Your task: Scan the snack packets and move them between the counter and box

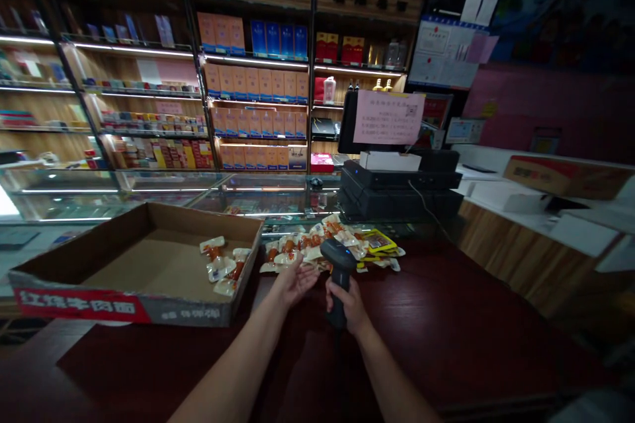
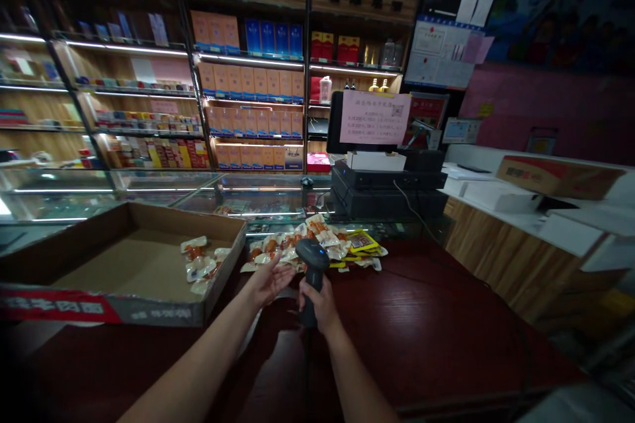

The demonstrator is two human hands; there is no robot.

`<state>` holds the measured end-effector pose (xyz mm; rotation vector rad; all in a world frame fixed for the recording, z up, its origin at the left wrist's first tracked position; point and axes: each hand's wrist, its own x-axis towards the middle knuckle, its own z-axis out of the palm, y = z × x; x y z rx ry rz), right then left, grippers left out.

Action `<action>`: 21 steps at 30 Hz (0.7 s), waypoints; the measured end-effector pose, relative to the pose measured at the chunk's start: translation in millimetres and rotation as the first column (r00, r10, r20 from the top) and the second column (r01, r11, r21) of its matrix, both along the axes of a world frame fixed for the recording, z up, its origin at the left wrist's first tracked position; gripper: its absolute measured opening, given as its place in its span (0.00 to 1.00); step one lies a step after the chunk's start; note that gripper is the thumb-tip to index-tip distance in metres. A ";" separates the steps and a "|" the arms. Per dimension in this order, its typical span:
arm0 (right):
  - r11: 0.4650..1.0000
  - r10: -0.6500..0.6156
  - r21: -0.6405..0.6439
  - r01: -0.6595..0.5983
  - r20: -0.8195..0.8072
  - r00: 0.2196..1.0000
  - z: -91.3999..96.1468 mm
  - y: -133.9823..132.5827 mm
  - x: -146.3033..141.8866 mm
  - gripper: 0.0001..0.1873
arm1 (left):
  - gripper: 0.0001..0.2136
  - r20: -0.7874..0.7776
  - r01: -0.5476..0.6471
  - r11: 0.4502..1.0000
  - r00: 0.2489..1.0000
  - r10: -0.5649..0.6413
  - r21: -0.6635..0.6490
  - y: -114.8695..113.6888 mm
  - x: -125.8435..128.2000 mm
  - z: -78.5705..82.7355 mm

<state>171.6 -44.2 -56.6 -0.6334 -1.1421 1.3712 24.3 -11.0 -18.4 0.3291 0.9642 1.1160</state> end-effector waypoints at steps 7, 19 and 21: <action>1.000 -0.022 -0.004 0.022 -0.058 0.998 -10.2 -0.1 9.9 0.19 | 0.04 0.034 -0.335 0.934 0.939 0.342 -0.125 34.2 40.1 -4.4; 1.000 -0.022 -0.017 0.021 -0.086 0.996 -4.5 -2.4 11.1 0.22 | 0.05 -0.175 -0.511 0.827 0.815 0.553 0.233 37.2 29.0 1.1; 1.000 0.002 -0.020 -0.004 -0.099 0.995 -4.5 -2.3 11.5 0.22 | 0.04 -0.245 -0.450 0.771 0.768 0.592 0.451 29.7 13.4 -3.8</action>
